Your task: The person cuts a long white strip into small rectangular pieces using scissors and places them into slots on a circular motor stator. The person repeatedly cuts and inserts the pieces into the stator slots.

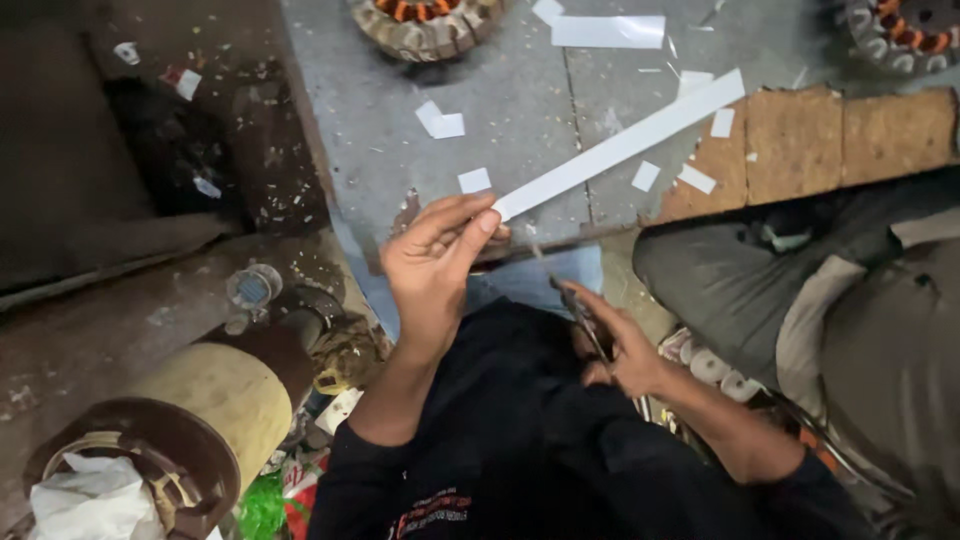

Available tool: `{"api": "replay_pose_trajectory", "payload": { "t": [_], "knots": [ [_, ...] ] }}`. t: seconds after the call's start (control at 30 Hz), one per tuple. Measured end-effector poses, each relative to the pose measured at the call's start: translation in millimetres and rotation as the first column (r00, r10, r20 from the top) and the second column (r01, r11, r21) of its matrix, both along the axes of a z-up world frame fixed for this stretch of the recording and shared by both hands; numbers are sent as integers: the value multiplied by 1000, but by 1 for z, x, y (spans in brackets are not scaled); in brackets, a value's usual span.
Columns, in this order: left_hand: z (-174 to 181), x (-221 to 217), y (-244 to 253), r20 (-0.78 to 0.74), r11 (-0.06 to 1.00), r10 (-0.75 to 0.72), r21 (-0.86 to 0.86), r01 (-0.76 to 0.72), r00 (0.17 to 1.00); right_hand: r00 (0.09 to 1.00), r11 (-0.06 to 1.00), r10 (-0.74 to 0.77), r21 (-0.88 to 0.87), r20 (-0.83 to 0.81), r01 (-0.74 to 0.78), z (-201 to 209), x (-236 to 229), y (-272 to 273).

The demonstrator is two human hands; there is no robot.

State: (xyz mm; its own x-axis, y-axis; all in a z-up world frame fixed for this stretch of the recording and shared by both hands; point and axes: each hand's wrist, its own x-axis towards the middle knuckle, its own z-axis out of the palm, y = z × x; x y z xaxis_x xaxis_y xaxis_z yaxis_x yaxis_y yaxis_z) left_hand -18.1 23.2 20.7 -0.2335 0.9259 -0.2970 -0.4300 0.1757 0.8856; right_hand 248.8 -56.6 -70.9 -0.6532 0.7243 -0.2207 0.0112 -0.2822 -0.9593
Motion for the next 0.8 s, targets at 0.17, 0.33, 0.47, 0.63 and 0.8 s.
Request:
{"api": "replay_pose_trajectory", "payload": {
  "t": [0.17, 0.33, 0.47, 0.63, 0.8],
  "knots": [
    [-6, 15, -10, -153, 994, -48, 89, 63, 987, 985, 958, -68, -285, -156, 21, 10, -11, 16],
    [-16, 17, -14, -105, 999, -6, 48, 11, 995, 991, 943, -24, -332, -135, -22, 20, -19, 18],
    [-20, 21, -19, 29, 1000, 19, -3, -19, 999, 999, 883, 0, -468, -38, -18, 17, -20, 13],
    [-17, 16, -17, -39, 999, 53, 11, -53, 998, 992, 947, 59, -320, 114, -20, 33, -18, 30],
    [-13, -5, 2, -300, 999, 29, -26, -38, 954, 871, 867, -313, 489, 378, 99, 72, -29, 97]
  ]
}}
